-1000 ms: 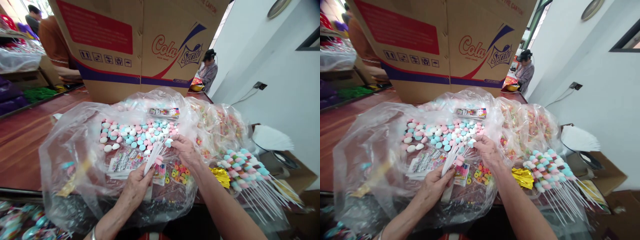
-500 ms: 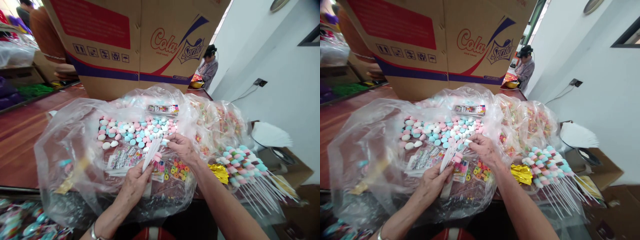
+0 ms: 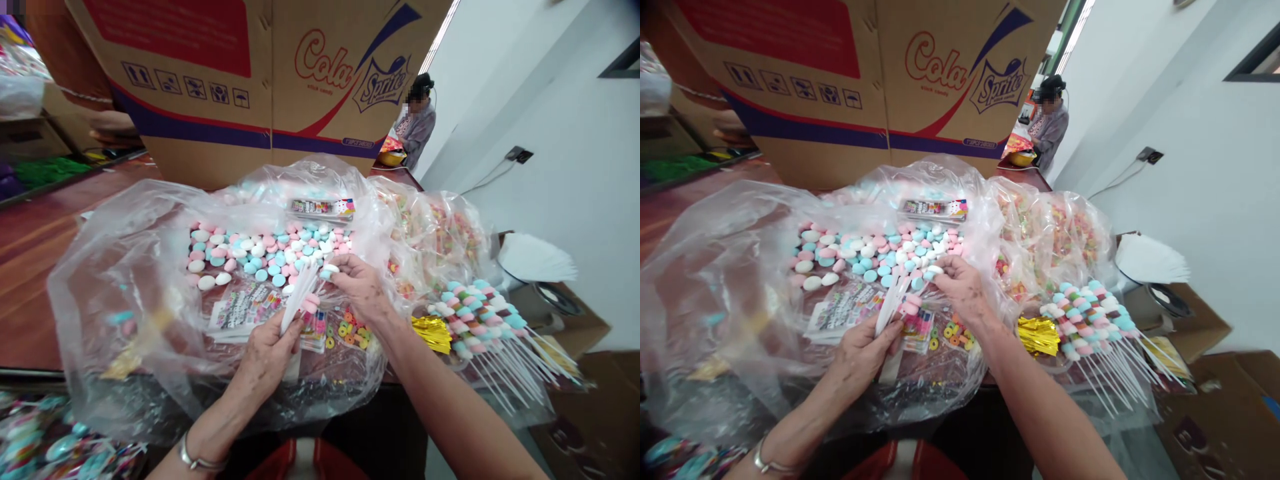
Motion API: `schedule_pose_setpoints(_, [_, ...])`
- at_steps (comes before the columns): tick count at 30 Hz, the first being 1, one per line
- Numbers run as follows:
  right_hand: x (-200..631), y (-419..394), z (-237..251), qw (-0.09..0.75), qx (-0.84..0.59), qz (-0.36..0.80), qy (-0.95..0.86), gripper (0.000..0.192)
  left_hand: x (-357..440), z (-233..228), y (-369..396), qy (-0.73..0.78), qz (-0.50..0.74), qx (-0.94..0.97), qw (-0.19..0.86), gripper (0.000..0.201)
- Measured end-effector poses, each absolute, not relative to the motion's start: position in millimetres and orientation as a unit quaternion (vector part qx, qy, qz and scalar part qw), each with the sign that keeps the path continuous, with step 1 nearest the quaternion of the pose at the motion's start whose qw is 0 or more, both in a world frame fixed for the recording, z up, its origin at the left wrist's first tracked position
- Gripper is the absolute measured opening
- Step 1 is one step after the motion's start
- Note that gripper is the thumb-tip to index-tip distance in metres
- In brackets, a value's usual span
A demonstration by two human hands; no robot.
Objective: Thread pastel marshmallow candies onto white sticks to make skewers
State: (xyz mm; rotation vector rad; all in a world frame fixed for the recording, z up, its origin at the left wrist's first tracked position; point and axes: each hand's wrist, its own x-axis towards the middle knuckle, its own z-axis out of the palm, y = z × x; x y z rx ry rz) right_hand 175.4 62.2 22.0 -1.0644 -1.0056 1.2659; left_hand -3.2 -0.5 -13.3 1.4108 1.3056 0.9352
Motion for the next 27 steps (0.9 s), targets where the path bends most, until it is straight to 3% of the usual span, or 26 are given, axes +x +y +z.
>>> schedule_pose_setpoints(4, [179,66,26,0.590,-0.460,0.542,-0.382,0.025,-4,-11,0,0.542,0.379,0.586,0.468,0.035])
schedule_pose_setpoints(10, [180,59,26,0.501,-0.450,0.552,-0.493,0.025,-5,-11,0,0.552,0.370,0.584,0.467,0.034])
schedule_pose_setpoints(18, [186,76,21,0.566,-0.530,0.363,-0.517,0.028,-4,-14,0,0.541,0.374,0.599,0.456,0.035])
schedule_pose_setpoints(20, [192,81,17,0.499,-0.571,0.285,-0.587,0.029,-3,-13,1,0.541,0.377,0.593,0.462,0.035])
schedule_pose_setpoints(24, [202,78,12,0.234,-0.571,0.139,-0.774,0.037,-3,-14,1,0.545,0.388,0.584,0.461,0.031])
schedule_pose_setpoints(27, [210,65,21,0.145,-0.549,0.064,-0.820,0.038,-4,-17,1,0.537,0.395,0.583,0.464,0.028])
